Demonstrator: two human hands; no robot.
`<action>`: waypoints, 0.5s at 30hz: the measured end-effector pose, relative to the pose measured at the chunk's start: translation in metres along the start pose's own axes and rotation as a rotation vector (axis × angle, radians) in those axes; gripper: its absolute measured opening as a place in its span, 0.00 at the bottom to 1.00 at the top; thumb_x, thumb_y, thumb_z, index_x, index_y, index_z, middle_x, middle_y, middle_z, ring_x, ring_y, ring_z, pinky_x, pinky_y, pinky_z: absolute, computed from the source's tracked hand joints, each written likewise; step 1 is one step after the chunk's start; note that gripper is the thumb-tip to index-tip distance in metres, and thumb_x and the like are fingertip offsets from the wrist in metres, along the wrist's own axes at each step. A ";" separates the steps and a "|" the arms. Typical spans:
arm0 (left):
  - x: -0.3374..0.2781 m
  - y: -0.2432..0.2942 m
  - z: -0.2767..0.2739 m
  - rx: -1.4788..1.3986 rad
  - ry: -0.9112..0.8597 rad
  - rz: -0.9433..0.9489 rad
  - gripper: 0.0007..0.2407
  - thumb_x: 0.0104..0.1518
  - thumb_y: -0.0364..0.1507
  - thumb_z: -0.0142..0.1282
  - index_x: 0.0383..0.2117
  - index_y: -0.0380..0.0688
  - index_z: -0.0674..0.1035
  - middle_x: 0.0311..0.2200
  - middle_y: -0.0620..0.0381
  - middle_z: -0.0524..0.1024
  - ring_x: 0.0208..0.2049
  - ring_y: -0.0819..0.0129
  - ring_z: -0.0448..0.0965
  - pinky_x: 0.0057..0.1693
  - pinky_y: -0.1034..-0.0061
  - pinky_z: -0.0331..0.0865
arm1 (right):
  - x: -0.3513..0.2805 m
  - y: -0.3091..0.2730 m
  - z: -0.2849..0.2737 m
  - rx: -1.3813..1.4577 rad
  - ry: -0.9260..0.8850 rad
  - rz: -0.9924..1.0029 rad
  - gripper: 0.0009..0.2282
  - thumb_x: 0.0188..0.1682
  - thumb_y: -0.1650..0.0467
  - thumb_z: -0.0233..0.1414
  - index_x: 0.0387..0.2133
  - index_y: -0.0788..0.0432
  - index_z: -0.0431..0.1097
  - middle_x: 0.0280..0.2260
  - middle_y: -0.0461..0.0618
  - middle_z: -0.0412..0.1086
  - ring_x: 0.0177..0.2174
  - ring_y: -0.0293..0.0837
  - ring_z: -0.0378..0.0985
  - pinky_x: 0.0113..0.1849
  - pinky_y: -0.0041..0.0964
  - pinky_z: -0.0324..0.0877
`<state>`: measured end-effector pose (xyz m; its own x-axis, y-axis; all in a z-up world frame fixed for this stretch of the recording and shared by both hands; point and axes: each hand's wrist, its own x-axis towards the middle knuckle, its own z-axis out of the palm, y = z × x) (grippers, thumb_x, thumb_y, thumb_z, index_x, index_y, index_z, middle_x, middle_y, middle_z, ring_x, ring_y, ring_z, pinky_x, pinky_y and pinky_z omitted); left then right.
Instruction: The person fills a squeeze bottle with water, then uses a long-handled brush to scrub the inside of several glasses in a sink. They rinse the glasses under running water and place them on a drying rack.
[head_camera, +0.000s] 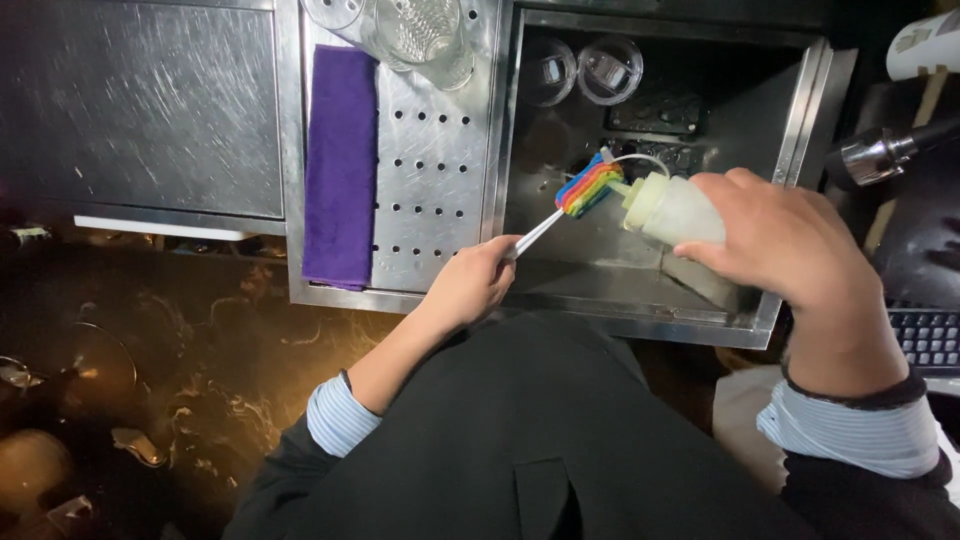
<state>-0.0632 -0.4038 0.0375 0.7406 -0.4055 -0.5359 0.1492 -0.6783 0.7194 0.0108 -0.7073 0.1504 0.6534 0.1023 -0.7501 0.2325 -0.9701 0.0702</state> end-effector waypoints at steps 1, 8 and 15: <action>0.000 0.000 0.000 0.000 0.000 0.000 0.17 0.62 0.28 0.44 0.57 0.43 0.73 0.39 0.47 0.82 0.37 0.46 0.81 0.44 0.55 0.70 | -0.001 0.001 0.000 0.000 0.000 0.000 0.31 0.46 0.50 0.53 0.61 0.47 0.59 0.48 0.48 0.72 0.42 0.53 0.82 0.40 0.53 0.79; 0.002 -0.003 0.003 0.016 0.045 0.002 0.15 0.63 0.29 0.46 0.56 0.45 0.74 0.38 0.52 0.82 0.37 0.52 0.81 0.43 0.58 0.71 | -0.001 0.000 0.005 -0.015 -0.016 -0.042 0.31 0.45 0.50 0.53 0.61 0.44 0.59 0.48 0.45 0.71 0.43 0.52 0.81 0.40 0.52 0.79; -0.001 0.001 0.001 0.202 0.179 -0.072 0.16 0.66 0.35 0.45 0.59 0.59 0.74 0.33 0.54 0.71 0.32 0.48 0.78 0.37 0.51 0.72 | -0.002 0.006 0.005 -0.022 -0.026 0.017 0.30 0.47 0.49 0.51 0.61 0.45 0.59 0.49 0.46 0.72 0.44 0.53 0.82 0.43 0.55 0.79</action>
<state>-0.0646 -0.4048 0.0386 0.8396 -0.2494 -0.4826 0.0853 -0.8168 0.5705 0.0074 -0.7141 0.1496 0.6383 0.0794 -0.7657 0.2370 -0.9666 0.0973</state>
